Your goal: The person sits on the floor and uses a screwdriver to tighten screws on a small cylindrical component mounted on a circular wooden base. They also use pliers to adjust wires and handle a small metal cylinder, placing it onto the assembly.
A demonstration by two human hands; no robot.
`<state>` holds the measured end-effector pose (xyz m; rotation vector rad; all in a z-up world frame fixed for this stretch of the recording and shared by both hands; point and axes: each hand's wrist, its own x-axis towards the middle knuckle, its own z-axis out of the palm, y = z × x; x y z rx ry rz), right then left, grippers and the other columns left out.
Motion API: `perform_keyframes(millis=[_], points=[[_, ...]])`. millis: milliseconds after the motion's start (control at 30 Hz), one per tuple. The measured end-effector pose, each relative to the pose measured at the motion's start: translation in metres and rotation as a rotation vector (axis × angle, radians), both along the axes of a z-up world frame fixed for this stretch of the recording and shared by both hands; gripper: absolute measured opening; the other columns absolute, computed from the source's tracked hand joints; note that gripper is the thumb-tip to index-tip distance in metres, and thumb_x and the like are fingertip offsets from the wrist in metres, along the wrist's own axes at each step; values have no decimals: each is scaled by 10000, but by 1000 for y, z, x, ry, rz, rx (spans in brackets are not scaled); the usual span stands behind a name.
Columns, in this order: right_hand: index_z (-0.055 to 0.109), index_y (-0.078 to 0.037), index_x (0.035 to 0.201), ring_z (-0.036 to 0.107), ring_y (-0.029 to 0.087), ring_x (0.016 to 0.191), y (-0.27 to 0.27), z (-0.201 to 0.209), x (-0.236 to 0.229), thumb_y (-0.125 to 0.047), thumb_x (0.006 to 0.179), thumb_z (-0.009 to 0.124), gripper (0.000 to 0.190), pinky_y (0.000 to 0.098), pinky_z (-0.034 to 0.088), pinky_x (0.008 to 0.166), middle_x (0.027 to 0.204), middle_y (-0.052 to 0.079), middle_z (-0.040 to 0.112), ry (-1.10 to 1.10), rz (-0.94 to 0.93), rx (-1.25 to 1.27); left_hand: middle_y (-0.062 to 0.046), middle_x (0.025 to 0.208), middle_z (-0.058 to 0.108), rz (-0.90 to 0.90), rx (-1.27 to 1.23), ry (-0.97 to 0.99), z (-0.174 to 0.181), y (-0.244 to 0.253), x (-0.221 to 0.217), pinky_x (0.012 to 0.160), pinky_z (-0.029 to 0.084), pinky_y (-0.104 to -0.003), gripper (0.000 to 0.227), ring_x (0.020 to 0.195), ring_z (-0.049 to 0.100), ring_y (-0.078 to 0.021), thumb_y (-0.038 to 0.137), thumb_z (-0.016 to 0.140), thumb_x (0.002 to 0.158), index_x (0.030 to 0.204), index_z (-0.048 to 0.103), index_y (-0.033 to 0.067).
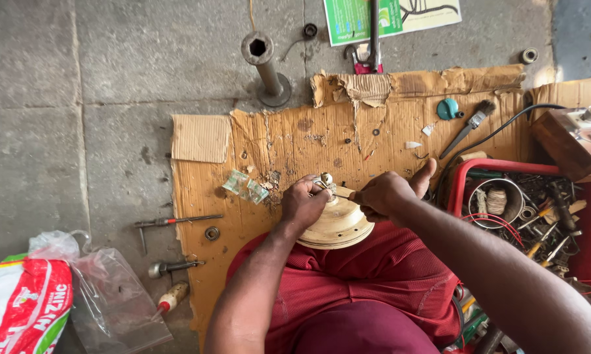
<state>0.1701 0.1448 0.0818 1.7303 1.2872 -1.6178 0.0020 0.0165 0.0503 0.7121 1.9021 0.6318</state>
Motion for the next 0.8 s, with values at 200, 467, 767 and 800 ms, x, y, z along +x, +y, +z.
perform_keyframes(millis=[200,467,767,800], points=[[776,-100,1112,749,127,831,-1,1,10,-281,865,777,306,331,619,764,907,-42,794,232,177,108,-84,1502,570,27,-12,-48,19,3,-1,1180,354,-418,170,1389,499,-278,221,751,829,739,725,78],[832,-166,920,743,270,766,-24,41,5,-302,746,836,221,426,581,756,822,91,759,205,630,859,-178,1363,661,14,149,13,-18,-6,2,1154,405,-394,174,1347,576,-293,195,715,832,733,737,53],[831,-131,874,740,281,725,-25,50,-2,-316,784,814,207,436,579,742,798,109,760,180,652,872,-178,1392,641,41,133,6,-17,-8,3,1149,407,-387,174,1334,576,-288,216,712,817,742,721,60],[832,-127,869,739,284,727,-25,50,-2,-316,783,815,209,438,578,743,793,112,761,171,653,868,-178,1402,632,41,122,-1,-16,-7,3,1153,399,-390,174,1340,567,-289,215,710,819,742,720,60]])
